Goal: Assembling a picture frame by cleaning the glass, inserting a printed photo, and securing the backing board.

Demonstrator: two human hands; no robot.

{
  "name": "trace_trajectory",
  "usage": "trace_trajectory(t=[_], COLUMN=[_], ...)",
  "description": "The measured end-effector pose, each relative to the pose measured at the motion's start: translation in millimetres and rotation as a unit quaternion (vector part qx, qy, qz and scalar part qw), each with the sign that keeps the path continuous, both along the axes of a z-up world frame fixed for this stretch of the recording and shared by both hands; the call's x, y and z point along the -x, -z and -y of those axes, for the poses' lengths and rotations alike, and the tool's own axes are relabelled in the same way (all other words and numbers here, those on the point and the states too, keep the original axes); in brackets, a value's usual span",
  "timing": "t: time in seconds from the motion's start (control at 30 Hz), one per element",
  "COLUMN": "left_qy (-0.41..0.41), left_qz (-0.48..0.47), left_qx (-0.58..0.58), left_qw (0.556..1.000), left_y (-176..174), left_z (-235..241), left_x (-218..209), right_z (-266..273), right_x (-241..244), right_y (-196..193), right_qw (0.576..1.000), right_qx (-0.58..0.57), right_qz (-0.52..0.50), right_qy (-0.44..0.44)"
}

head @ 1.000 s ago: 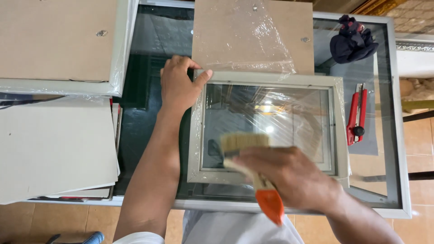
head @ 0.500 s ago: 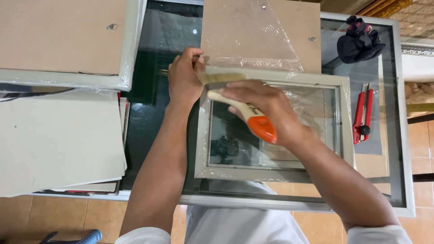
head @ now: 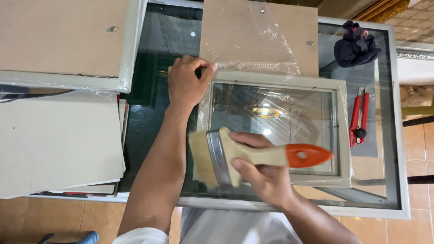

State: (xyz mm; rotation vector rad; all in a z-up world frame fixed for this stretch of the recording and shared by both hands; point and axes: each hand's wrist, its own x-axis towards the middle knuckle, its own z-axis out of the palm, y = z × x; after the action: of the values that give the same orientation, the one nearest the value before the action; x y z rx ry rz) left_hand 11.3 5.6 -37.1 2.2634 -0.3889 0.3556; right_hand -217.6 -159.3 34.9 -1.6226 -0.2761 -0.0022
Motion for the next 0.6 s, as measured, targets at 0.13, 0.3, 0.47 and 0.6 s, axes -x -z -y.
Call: trace_trajectory(t=[0.13, 0.3, 0.47, 0.6], left_qy=[0.004, 0.004, 0.007, 0.003], left_qz=[-0.009, -0.022, -0.025, -0.006], left_qx=[-0.006, -0.021, -0.016, -0.013], left_qw=[1.0, 1.0, 1.0, 1.0], left_y=[-3.3, -0.2, -2.6, 2.3], left_z=[1.9, 0.8, 1.6, -0.2], left_x=[1.1, 0.0, -0.8, 0.7], right_z=[-1.8, 105.6, 193.4, 177.0], right_x=[-14.1, 19.1, 56.4, 40.4], right_y=[16.0, 10.4, -23.7, -36.3], right_qw=[0.993, 0.964, 0.892, 0.875], right_qx=[0.061, 0.114, 0.242, 0.283], right_qz=[-0.084, -0.141, -0.203, -0.179], right_qy=[0.047, 0.196, 0.324, 0.35])
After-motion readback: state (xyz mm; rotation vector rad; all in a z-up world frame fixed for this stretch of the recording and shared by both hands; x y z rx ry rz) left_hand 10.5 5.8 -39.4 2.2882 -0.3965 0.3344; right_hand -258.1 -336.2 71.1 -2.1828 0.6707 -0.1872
